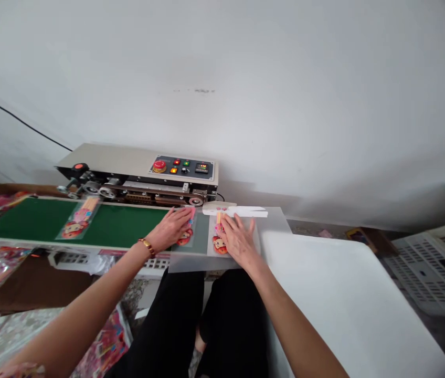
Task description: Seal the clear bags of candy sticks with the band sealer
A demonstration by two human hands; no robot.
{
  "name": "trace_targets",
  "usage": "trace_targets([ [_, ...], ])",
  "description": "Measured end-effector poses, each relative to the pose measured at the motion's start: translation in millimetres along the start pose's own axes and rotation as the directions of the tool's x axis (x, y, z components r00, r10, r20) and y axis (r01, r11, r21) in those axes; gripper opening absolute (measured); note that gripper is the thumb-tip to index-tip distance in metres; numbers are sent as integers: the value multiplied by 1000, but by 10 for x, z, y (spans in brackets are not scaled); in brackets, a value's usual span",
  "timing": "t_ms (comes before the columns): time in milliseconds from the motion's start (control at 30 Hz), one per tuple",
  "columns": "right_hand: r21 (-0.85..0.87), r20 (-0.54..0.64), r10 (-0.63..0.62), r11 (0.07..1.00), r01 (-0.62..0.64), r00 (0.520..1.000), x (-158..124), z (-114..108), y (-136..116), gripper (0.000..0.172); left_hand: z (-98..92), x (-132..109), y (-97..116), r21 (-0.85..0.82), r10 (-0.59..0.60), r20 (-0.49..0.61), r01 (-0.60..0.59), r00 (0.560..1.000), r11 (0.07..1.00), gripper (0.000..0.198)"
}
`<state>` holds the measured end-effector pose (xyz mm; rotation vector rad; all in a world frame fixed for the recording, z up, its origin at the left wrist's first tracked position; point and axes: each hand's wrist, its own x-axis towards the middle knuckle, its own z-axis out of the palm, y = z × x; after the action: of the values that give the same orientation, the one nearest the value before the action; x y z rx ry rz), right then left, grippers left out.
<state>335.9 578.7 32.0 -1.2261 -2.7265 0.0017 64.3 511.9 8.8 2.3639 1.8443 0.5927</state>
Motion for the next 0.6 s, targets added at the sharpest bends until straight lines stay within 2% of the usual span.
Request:
trace_targets([
  [67, 16, -12, -33, 999, 33, 999, 81, 10, -87, 47, -109, -97, -119, 52, -76, -16, 77, 997, 996, 45],
  [133, 33, -16, -56, 998, 57, 998, 170, 14, -179, 45, -168, -118, -83, 108, -125, -76, 133, 989, 985, 42],
  [233, 74, -13, -70, 995, 71, 997, 266, -14, -276, 41, -96, 12, 239, 104, -41, -99, 52, 994, 993, 40],
  [333, 96, -7, -58, 994, 58, 998, 227, -91, -230, 41, 125, 230, 604, 61, 50, -50, -47, 997, 997, 43],
  [400, 77, 1, -22, 997, 22, 1000, 87, -145, -89, 41, 254, 328, 690, 64, 40, -48, -37, 998, 997, 44],
  [433, 62, 4, 3, 998, -4, 1000, -23, -166, 17, 41, 291, 344, 667, 67, 29, -51, -25, 998, 997, 44],
  [500, 22, -3, 77, 997, -77, 997, -327, -190, 292, 41, 293, 293, 515, 65, 13, -51, -10, 999, 998, 44],
  [600, -56, -36, 260, 964, -261, 965, -999, -234, 807, 41, 125, 46, 171, 71, -6, -37, 9, 999, 997, 43],
])
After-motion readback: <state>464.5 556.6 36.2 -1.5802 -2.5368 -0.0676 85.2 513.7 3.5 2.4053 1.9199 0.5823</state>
